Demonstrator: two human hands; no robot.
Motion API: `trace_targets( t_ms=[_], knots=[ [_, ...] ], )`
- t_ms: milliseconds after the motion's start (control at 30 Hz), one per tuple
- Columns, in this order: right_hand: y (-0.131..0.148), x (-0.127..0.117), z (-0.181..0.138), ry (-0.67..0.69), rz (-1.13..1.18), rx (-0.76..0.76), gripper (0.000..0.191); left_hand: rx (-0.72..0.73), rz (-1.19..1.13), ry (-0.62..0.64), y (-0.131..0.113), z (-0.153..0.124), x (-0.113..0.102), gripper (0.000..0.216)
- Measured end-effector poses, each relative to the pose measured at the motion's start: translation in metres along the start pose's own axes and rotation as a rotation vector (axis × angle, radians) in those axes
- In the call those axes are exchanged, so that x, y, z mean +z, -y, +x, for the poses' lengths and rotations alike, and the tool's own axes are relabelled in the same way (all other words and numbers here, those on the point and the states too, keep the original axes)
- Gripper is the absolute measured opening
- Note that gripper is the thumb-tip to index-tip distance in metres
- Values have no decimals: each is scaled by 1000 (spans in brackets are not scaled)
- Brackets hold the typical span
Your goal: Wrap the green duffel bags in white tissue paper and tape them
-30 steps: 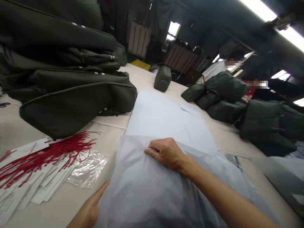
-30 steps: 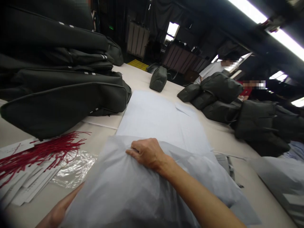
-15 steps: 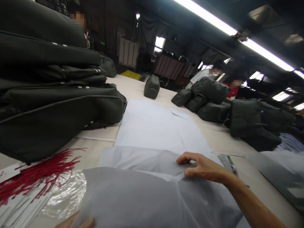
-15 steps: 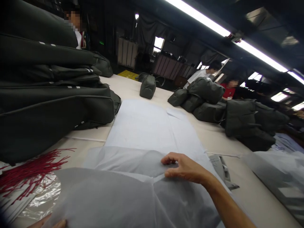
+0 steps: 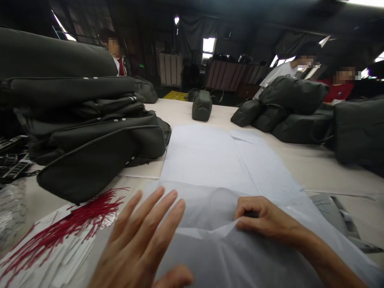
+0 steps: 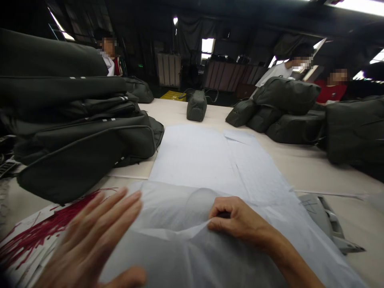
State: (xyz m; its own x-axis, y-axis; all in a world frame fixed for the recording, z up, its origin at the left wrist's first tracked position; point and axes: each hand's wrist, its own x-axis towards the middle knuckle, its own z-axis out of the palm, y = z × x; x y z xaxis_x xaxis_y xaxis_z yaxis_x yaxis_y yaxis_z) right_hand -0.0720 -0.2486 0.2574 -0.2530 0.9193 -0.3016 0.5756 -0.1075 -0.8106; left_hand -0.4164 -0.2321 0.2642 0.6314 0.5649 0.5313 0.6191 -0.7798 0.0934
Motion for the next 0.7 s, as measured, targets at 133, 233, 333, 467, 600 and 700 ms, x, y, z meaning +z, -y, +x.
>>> trace_targets(
  t_ms=[133, 233, 333, 467, 600, 700],
  knots=[
    [-8, 1, 0, -40, -1, -55, 22, -128, -151, 431, -14, 36, 25, 41],
    [-13, 2, -1, -69, -30, -53, 28, -296, -298, 604, -6, 29, 33, 14],
    [-16, 1, -1, -87, -63, -46, 32, -384, -426, 617, 2, 18, 31, 18],
    [-16, 0, 0, -120, -81, -61, 35, -482, -506, 611, 10, 19, 30, 21],
    [-18, 1, 2, -170, -93, -62, 37, -544, -590, 646, 14, 25, 30, 21],
    [-20, 3, 3, -181, -104, -65, 37, -468, -571, 614, 15, 29, 29, 25]
  ],
)
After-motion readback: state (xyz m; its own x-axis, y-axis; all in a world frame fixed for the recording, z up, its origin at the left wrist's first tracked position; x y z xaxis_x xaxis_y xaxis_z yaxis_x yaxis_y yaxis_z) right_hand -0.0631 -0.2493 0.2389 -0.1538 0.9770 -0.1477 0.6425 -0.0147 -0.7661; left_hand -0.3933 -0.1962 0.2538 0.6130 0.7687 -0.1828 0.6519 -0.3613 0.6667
